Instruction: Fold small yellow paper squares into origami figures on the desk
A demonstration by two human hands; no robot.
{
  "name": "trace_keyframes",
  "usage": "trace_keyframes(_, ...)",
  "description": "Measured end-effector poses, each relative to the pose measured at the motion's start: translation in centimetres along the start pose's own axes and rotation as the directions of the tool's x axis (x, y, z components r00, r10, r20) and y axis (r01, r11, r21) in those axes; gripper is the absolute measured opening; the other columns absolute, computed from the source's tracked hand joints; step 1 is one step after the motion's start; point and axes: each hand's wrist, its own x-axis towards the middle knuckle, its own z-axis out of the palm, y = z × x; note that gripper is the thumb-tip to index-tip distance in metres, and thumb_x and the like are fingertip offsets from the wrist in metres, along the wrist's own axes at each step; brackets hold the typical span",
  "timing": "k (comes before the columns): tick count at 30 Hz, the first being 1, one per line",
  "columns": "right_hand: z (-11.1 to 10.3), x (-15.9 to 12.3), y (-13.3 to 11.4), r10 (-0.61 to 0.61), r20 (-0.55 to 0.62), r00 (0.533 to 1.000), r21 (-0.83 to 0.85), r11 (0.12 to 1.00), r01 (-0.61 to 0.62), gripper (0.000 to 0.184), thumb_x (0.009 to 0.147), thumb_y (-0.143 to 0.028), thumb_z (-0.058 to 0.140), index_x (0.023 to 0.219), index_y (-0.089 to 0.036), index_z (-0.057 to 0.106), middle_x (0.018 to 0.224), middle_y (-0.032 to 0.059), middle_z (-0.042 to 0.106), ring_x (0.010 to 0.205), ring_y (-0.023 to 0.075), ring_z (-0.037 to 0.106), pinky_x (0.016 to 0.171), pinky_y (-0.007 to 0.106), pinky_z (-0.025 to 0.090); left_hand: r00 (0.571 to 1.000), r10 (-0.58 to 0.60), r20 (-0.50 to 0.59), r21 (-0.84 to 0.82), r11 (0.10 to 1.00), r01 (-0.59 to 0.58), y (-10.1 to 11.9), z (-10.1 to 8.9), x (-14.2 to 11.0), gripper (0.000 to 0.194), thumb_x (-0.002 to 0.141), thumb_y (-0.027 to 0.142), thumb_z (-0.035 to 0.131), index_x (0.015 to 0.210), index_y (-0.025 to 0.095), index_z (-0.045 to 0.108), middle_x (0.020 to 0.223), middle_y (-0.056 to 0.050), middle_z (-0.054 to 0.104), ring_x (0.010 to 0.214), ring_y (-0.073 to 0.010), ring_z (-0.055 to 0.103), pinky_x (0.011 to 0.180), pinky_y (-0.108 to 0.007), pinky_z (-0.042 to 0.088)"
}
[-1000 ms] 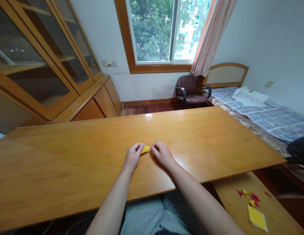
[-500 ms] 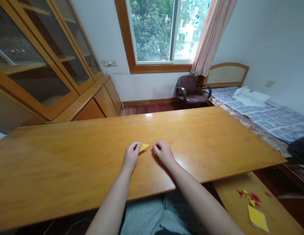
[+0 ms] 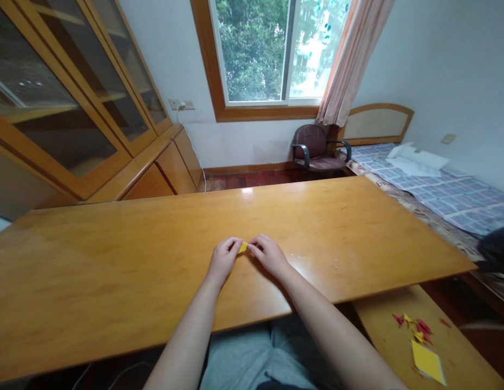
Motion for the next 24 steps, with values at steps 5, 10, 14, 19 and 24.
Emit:
trace_keyframes(5, 0.1, 0.0, 0.0, 0.011, 0.010, 1.000, -0.020, 1.000, -0.010, 0.011, 0.092, -0.019, 0.061, 0.081, -0.018, 0.064, 0.080, 0.0018, 0.063, 0.080, 0.0158, 0.058, 0.075, 0.026, 0.043, 1.000, 0.018, 0.025, 0.054, 0.998, -0.020, 0.2, 0.1, -0.1, 0.032, 0.089, 0.043, 0.051, 0.076, 0.018, 0.066, 0.076, -0.002, 0.067, 0.075, -0.0174, 0.060, 0.072, -0.025, 0.044)
trace_keyframes(10, 0.2, 0.0, 0.4, 0.021, -0.038, 0.999, 0.013, 1.000, -0.020, 0.014, 0.093, -0.020, 0.058, 0.081, -0.018, 0.063, 0.080, 0.0016, 0.061, 0.079, 0.0156, 0.057, 0.075, 0.026, 0.042, 1.000, -0.002, 0.019, 0.083, 0.997, 0.000, 0.6, 0.0, 0.0, 0.035, 0.089, 0.046, 0.049, 0.074, 0.019, 0.065, 0.073, -0.002, 0.067, 0.073, -0.0180, 0.060, 0.070, -0.026, 0.045)
trace_keyframes(14, 0.0, 0.1, 0.7, 0.053, -0.111, 0.992, 0.069, 0.997, -0.046, 0.016, 0.093, -0.020, 0.057, 0.077, -0.018, 0.061, 0.076, 0.0009, 0.060, 0.075, 0.0155, 0.056, 0.071, 0.026, 0.042, 0.999, -0.026, 0.046, 0.037, 0.999, 0.024, 0.7, -0.1, 0.1, 0.035, 0.087, 0.048, 0.051, 0.079, 0.018, 0.067, 0.079, -0.003, 0.069, 0.078, -0.0195, 0.062, 0.074, -0.027, 0.047)
trace_keyframes(19, -0.1, 0.1, 0.9, 0.081, -0.157, 0.984, 0.119, 0.991, -0.063, 0.018, 0.093, -0.023, 0.056, 0.077, -0.018, 0.062, 0.075, 0.0010, 0.061, 0.073, 0.0154, 0.056, 0.070, 0.026, 0.042, 0.996, -0.041, 0.078, -0.034, 0.998, 0.044, -0.1, 0.1, 0.1, 0.029, 0.085, 0.045, 0.057, 0.079, 0.018, 0.067, 0.077, -0.003, 0.070, 0.075, -0.0194, 0.064, 0.073, -0.027, 0.049)
trace_keyframes(24, -0.2, 0.1, 0.3, 0.058, -0.119, 0.991, 0.118, 0.992, -0.044, 0.013, 0.090, -0.024, 0.060, 0.080, -0.017, 0.065, 0.078, 0.0016, 0.062, 0.073, 0.0152, 0.057, 0.069, 0.026, 0.043, 0.995, -0.041, 0.095, -0.096, 0.994, 0.051, -0.6, 0.1, 0.0, 0.027, 0.086, 0.043, 0.058, 0.079, 0.018, 0.066, 0.074, -0.002, 0.068, 0.073, -0.0184, 0.064, 0.071, -0.027, 0.050)
